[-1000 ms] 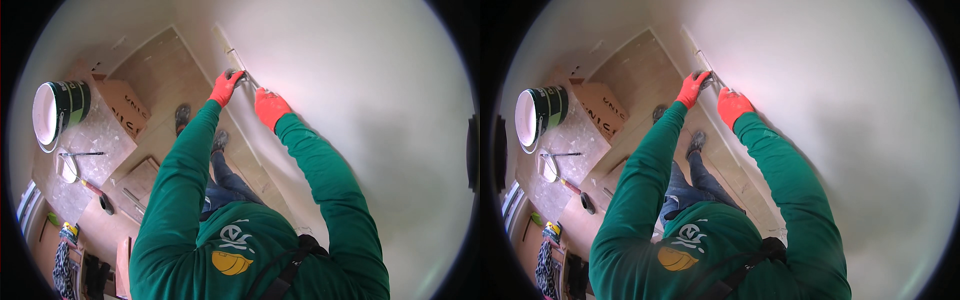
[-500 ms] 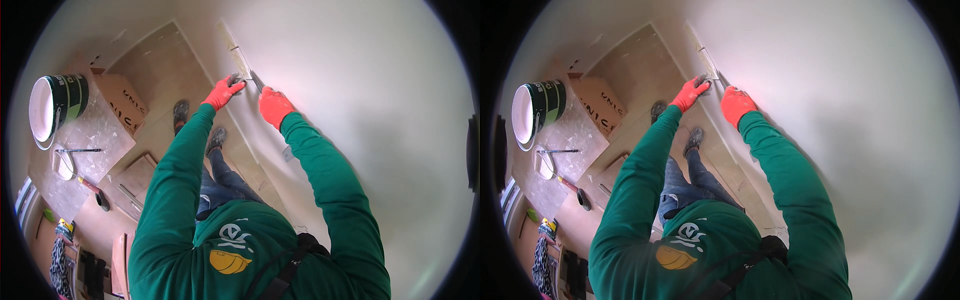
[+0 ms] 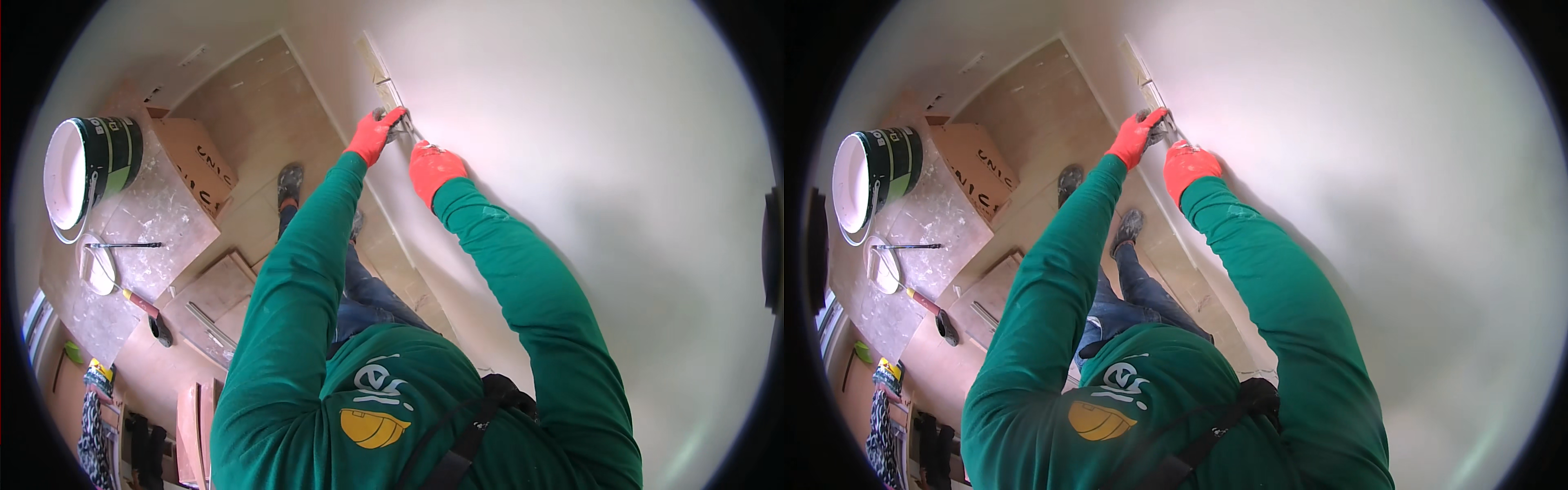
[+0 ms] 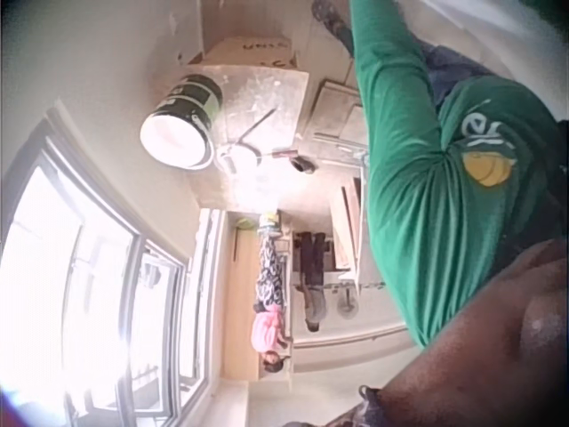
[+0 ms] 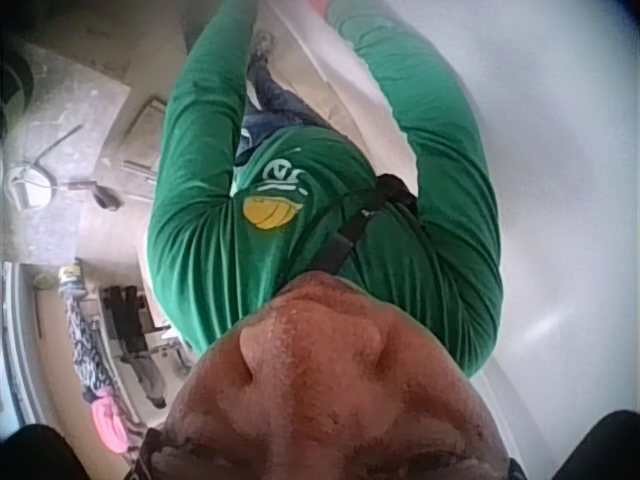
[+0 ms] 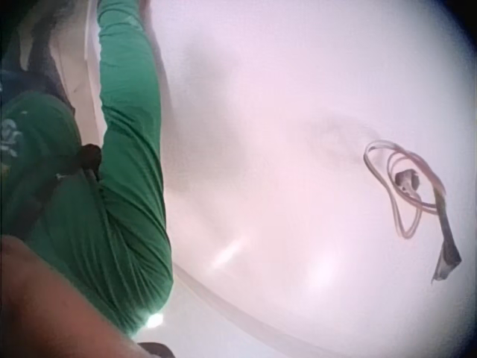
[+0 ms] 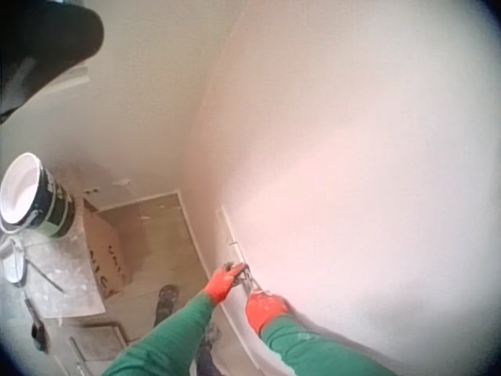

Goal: The person installs a metal electrical wall plate into a wall opening using a putty knife to adjust the fit. They then use a screwdriver to secure the plate with screws. The person also handles a paint bucket and a paintbrush, dipping the brush into the bucket and applying paint to the wall around the installed plate.

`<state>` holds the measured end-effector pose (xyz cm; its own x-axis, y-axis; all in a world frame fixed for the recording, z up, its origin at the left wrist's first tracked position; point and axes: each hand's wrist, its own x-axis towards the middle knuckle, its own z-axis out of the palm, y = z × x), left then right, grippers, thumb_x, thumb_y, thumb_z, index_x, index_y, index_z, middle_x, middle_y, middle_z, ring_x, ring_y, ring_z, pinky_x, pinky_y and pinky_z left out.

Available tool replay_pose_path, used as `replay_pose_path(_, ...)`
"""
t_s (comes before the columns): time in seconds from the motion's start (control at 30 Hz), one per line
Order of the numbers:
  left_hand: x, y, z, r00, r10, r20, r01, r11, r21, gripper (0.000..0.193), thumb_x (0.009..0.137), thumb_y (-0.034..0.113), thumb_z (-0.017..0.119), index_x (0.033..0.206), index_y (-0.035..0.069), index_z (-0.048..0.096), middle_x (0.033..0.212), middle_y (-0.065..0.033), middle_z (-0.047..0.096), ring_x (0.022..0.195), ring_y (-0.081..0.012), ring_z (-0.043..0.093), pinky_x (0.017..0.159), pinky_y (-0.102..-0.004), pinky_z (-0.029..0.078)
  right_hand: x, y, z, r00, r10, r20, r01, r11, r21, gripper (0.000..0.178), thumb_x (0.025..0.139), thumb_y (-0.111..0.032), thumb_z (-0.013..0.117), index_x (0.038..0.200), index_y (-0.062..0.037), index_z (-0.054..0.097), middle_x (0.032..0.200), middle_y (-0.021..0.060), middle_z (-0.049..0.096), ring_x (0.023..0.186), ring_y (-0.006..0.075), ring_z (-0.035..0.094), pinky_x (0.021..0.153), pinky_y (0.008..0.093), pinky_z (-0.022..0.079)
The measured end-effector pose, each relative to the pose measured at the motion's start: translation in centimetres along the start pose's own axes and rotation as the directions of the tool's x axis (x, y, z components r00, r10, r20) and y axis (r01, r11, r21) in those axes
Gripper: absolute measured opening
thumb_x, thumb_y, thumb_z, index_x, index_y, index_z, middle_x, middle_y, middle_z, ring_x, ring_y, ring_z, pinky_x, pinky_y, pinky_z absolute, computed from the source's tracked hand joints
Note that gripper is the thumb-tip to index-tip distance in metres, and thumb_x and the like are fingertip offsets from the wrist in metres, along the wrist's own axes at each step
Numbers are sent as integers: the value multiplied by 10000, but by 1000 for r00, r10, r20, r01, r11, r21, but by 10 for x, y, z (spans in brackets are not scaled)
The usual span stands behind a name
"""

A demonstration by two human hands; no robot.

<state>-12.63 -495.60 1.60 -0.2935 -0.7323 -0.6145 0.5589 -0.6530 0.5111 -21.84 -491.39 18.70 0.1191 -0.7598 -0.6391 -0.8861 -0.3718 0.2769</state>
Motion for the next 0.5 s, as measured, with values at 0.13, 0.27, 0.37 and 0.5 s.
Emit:
replay_pose_path(0.13,6,8,-3,999,-6,-36,9,997,72,486,842,326,756,1154,-19,615,948,-41,647,781,-104,612,701,-246,526,2,-5,4,997,36,-62,-33,998,50,287,917,-98,488,1167,21,562,954,167,692,876,327,684,737,433,546)
replay_pose_path(0.27,6,9,-6,1000,21,0,-21,996,89,471,843,305,757,1137,-35,619,935,-48,649,777,-104,615,692,-257,537,3,-6,5,998,61,-25,-59,996,73,295,922,-113,486,1181,10,558,955,170,693,872,332,684,735,440,545)
replay_pose_path(0.37,8,9,-8,1000,17,5,-17,996,85,424,848,291,752,1104,-27,638,900,-48,653,747,-109,615,679,-262,541,6,-8,0,992,115,60,-123,981,153,298,926,-120,488,1181,17,556,952,167,694,872,330,685,735,442,545)
replay_pose_path(0.5,14,7,-11,1000,1,24,-4,996,88,558,804,329,789,1148,-69,604,924,-63,648,753,-120,606,682,-271,524,8,-11,6,985,148,88,-160,975,153,304,921,-120,495,1181,27,551,981,179,689,895,326,684,745,443,544)
